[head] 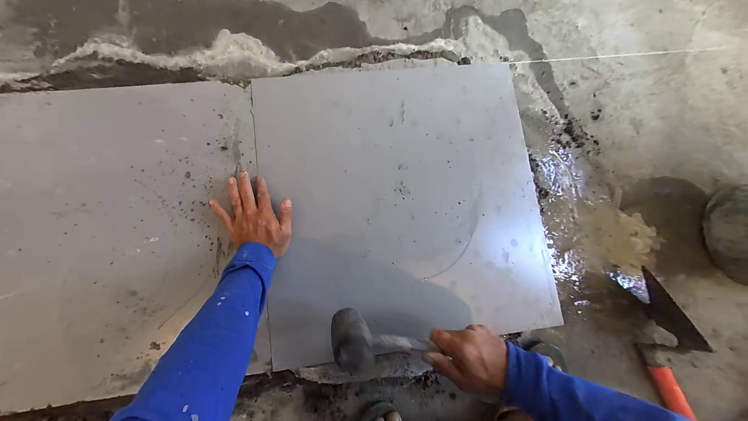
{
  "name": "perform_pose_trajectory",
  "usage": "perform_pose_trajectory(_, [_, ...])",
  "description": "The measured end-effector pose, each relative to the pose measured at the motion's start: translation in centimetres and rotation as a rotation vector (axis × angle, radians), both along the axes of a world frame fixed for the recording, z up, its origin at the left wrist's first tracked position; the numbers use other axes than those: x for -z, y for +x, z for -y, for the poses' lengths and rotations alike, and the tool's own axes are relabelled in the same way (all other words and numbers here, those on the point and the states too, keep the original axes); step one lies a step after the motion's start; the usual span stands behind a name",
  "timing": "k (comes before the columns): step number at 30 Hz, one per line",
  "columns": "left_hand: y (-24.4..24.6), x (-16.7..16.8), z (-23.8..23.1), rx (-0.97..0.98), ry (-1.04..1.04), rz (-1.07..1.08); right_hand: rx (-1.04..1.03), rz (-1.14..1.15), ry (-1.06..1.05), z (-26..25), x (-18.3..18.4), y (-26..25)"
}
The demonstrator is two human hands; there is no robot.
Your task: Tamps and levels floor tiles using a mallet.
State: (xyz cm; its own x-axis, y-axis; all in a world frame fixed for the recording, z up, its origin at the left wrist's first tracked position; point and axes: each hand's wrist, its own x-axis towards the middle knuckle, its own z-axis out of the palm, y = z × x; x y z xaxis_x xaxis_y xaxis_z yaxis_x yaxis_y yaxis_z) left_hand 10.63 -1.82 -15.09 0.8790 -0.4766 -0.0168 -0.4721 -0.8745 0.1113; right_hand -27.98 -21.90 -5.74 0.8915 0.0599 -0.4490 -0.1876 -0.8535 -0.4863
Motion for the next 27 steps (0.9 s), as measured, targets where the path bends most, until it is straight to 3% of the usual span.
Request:
perform_pose_trajectory(1, [0.0, -0.1, 0.1, 0.003, -0.005, -0.001, 0.002, -0.143, -0.008, -0.1, -0.2, 0.6])
perform_pose_trajectory(5, [0.3, -0.1, 0.0, -0.004, -0.012, 0.01, 0.041, 0.111, 0.01, 0.2, 0.6, 0.1])
perform_pose_trajectory(8, [0.3, -0.1, 0.2, -0.017, -0.013, 0.001, 0.028, -0.113, -0.049, 1.3, 0.2, 0.0])
perform_pose_trajectory(13, [0.8, -0.3, 0.4, -0.032, 0.004, -0.027, 0.076, 0.124, -0.022, 1.7, 0.1, -1.3])
perform_pose_trajectory(16, [0.8, -0.2, 0.6, -0.03, 0.002, -0.012, 0.042, -0.169, -0.027, 2.5, -0.5, -1.1])
perform_pose_trajectory(18, [0.7, -0.1, 0.6, -0.024, -0.005, 0.004, 0.072, -0.209, 0.036, 2.8, -1.4, -0.9])
perform_pose_trajectory(22, [1.1, -0.5, 1.9, -0.004, -0.02, 0.046, 0.284, -0.116, 0.235, 3.1, -4.1, 1.2])
perform_pose_trajectory(27, [2.3, -0.6, 9.2, 0.069, -0.032, -0.019, 0.507, 0.227, 0.322, 5.8, -5.0, 8.6])
